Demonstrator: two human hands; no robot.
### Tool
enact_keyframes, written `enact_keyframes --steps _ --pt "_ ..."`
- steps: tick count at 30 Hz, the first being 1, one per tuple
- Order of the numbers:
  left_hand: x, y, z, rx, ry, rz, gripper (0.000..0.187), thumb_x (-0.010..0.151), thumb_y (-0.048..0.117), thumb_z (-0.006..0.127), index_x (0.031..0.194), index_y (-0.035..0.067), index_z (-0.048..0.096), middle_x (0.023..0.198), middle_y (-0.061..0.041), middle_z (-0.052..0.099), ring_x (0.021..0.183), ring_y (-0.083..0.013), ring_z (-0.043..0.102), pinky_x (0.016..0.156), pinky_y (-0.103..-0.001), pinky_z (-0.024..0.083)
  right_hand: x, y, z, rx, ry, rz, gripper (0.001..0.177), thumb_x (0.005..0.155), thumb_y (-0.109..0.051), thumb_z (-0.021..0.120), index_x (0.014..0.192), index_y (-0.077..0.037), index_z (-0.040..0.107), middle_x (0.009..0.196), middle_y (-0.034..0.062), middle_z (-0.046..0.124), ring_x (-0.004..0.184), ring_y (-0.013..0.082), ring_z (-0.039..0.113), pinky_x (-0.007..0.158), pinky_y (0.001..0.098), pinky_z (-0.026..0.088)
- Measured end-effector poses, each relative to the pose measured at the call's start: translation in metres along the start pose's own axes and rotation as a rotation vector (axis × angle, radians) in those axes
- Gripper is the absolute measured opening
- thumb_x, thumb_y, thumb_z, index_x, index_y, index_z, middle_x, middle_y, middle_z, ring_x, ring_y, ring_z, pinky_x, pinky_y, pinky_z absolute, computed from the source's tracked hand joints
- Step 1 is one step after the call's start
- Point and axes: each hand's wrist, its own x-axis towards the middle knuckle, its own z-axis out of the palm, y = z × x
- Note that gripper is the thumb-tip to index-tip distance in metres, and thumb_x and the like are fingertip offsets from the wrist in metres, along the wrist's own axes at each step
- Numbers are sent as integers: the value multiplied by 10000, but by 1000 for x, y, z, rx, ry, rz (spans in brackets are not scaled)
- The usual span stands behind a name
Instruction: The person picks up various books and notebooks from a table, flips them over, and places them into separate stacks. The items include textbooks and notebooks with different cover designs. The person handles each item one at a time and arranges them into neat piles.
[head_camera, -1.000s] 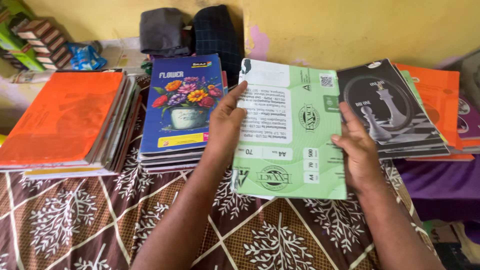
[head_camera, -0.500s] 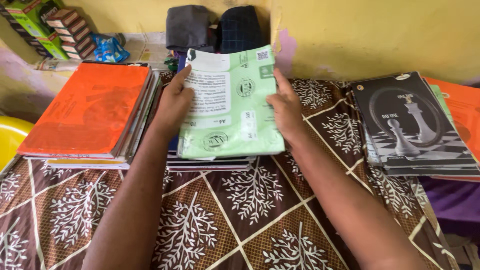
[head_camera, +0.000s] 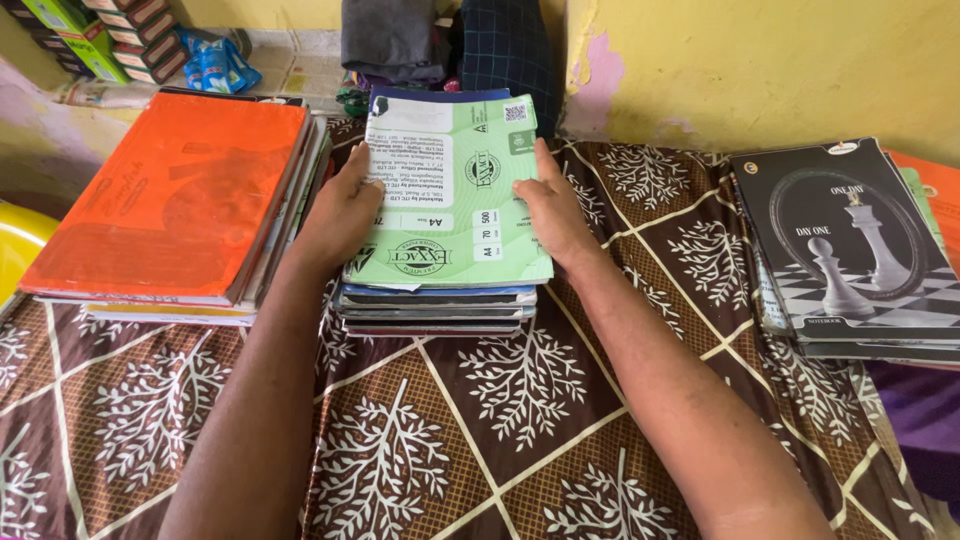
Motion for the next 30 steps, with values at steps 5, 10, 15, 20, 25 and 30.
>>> enact_keyframes --steps 5,10,15,20,25,30 --pt "-7 4 0 25 31 -39 632 987 185 493 1558 -20 317 1538 -220 501 1420 -251 500 1143 -308 358 3 1 3 -168 -24 47 819 909 -177 512 1613 -3 131 1587 211 466 1360 250 551 1125 310 403" --pt "-4 -10 -3 108 30 -5 628 988 198 511 1547 -28 336 1542 -253 470 1434 -303 465 1153 -341 337 -2 2 8 -211 -16 60 828 926 -204 520 1626 -51 104 1645 199 354 1428 249 483 1170 326 361" --pt "4 -4 1 477 100 347 596 981 153 568 1500 -100 418 1525 -376 419 1418 -483 382 1158 -464 303 -30 -21 -11 -341 6 107 792 995 -367 541 1637 -144 136 1665 178 270 1488 282 355 1195 394 286" --pt "-22 77 51 348 244 439 453 1013 70 581 1457 -10 539 1496 -259 559 1407 -401 537 1206 -452 420 -87 -42 -75 -778 47 -191 606 1035 -325 602 1566 -115 400 1671 169 331 1552 334 295 1242 431 279" --pt "-57 143 164 -145 -109 317 461 1008 134 558 1463 63 533 1501 -186 565 1373 -305 567 1061 -374 500 -149 -47 -154 -1061 214 -69 606 948 -271 704 1486 -67 512 1599 198 384 1478 373 336 1192 505 268" --pt "-69 151 280 -235 -454 104 502 1032 185 484 1508 30 446 1539 -179 487 1407 -301 465 1140 -366 349 -192 -36 -214 -1372 359 121 677 853 -285 785 1435 -28 556 1485 214 497 1402 381 440 1161 545 321"
